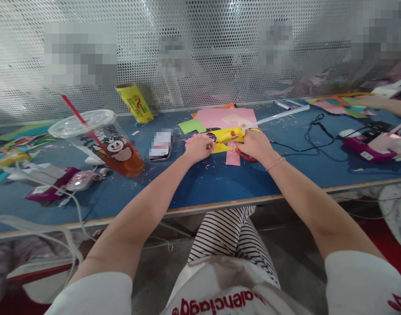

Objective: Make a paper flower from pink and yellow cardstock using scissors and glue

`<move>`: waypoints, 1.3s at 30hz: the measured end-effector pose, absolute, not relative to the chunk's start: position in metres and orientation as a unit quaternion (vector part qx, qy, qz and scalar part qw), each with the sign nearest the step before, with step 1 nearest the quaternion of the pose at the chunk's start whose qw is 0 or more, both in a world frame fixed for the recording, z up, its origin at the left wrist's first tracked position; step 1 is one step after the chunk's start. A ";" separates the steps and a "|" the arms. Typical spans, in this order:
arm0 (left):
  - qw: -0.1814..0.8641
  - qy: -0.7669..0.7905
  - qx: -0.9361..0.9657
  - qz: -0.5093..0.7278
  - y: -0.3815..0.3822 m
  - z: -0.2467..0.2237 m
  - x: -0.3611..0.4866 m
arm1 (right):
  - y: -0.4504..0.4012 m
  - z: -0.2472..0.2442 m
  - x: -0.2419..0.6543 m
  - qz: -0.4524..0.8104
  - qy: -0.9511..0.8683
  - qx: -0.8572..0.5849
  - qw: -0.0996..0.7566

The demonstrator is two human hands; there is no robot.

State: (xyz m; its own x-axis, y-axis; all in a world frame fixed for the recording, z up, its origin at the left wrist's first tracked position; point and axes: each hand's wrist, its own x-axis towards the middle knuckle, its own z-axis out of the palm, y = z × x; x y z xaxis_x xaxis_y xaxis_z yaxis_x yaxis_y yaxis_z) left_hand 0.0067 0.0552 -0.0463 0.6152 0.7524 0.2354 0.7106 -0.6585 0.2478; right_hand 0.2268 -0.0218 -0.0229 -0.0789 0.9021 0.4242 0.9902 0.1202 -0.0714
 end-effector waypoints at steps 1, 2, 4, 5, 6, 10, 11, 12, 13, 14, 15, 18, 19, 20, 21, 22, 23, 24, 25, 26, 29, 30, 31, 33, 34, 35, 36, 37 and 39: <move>0.068 0.408 0.896 0.160 0.056 -0.047 0.007 | -0.022 -0.023 0.227 -0.117 -0.725 -0.653 0.185; 0.072 0.411 0.894 0.161 0.056 -0.047 0.007 | -0.022 -0.023 0.227 -0.115 -0.725 -0.654 0.183; 0.082 0.420 0.889 0.164 0.057 -0.048 0.007 | -0.022 -0.022 0.227 -0.110 -0.724 -0.657 0.180; 0.088 0.427 0.885 0.166 0.057 -0.048 0.007 | -0.022 -0.022 0.226 -0.108 -0.723 -0.659 0.179; 0.092 0.434 0.880 0.168 0.057 -0.048 0.007 | -0.022 -0.022 0.226 -0.106 -0.722 -0.660 0.178; 0.105 0.444 0.870 0.185 0.056 -0.048 0.008 | -0.022 -0.022 0.226 -0.098 -0.716 -0.668 0.177; 0.115 0.445 0.868 0.192 0.057 -0.048 0.008 | -0.021 -0.022 0.226 -0.096 -0.715 -0.669 0.177; 0.127 0.447 0.864 0.197 0.057 -0.049 0.008 | -0.021 -0.022 0.227 -0.095 -0.715 -0.670 0.177; 0.140 0.451 0.858 0.201 0.058 -0.049 0.008 | -0.021 -0.023 0.227 -0.094 -0.714 -0.670 0.177; 0.151 0.456 0.853 0.204 0.058 -0.049 0.008 | -0.020 -0.023 0.227 -0.093 -0.715 -0.670 0.177; 0.157 0.460 0.849 0.208 0.059 -0.050 0.008 | -0.020 -0.023 0.227 -0.093 -0.715 -0.670 0.178; 0.159 0.466 0.845 0.209 0.059 -0.050 0.007 | -0.019 -0.024 0.227 -0.093 -0.716 -0.669 0.180; 0.158 0.466 0.845 0.208 0.058 -0.049 0.008 | -0.019 -0.025 0.227 -0.092 -0.716 -0.668 0.181; 0.157 0.465 0.846 0.208 0.058 -0.049 0.008 | -0.019 -0.025 0.227 -0.091 -0.716 -0.668 0.181; 0.155 0.464 0.847 0.208 0.057 -0.048 0.008 | -0.019 -0.025 0.227 -0.090 -0.716 -0.669 0.180; 0.155 0.462 0.848 0.209 0.056 -0.047 0.008 | -0.019 -0.025 0.227 -0.090 -0.716 -0.669 0.180; 0.156 0.458 0.849 0.211 0.055 -0.047 0.008 | -0.019 -0.025 0.227 -0.089 -0.716 -0.668 0.180; 0.160 0.455 0.850 0.213 0.055 -0.045 0.008 | -0.019 -0.026 0.227 -0.089 -0.717 -0.667 0.182; 0.166 0.453 0.850 0.214 0.054 -0.044 0.008 | -0.019 -0.026 0.227 -0.090 -0.716 -0.667 0.185; 0.172 0.453 0.848 0.217 0.054 -0.043 0.007 | -0.018 -0.026 0.228 -0.090 -0.715 -0.667 0.189; 0.173 0.462 0.839 0.231 0.055 -0.038 0.002 | -0.017 -0.026 0.231 -0.090 -0.705 -0.675 0.201; 0.164 0.466 0.837 0.236 0.056 -0.037 0.000 | -0.016 -0.026 0.232 -0.089 -0.700 -0.678 0.206; 0.150 0.467 0.838 0.238 0.057 -0.036 -0.003 | -0.015 -0.026 0.234 -0.089 -0.696 -0.680 0.212; 0.113 0.450 0.856 0.228 0.057 -0.034 -0.006 | -0.015 -0.026 0.236 -0.092 -0.684 -0.686 0.230; 0.092 0.434 0.871 0.213 0.056 -0.034 -0.007 | -0.014 -0.026 0.237 -0.092 -0.676 -0.690 0.241; 0.074 0.413 0.888 0.188 0.053 -0.035 -0.007 | -0.014 -0.026 0.238 -0.089 -0.668 -0.695 0.252; 0.061 0.390 0.905 0.156 0.050 -0.036 -0.007 | -0.013 -0.027 0.239 -0.082 -0.661 -0.697 0.264; 0.051 0.373 0.918 0.121 0.047 -0.037 -0.006 | -0.012 -0.027 0.241 -0.070 -0.658 -0.696 0.279; 0.050 0.358 0.931 0.053 0.038 -0.039 -0.004 | -0.009 -0.028 0.246 -0.038 -0.656 -0.684 0.316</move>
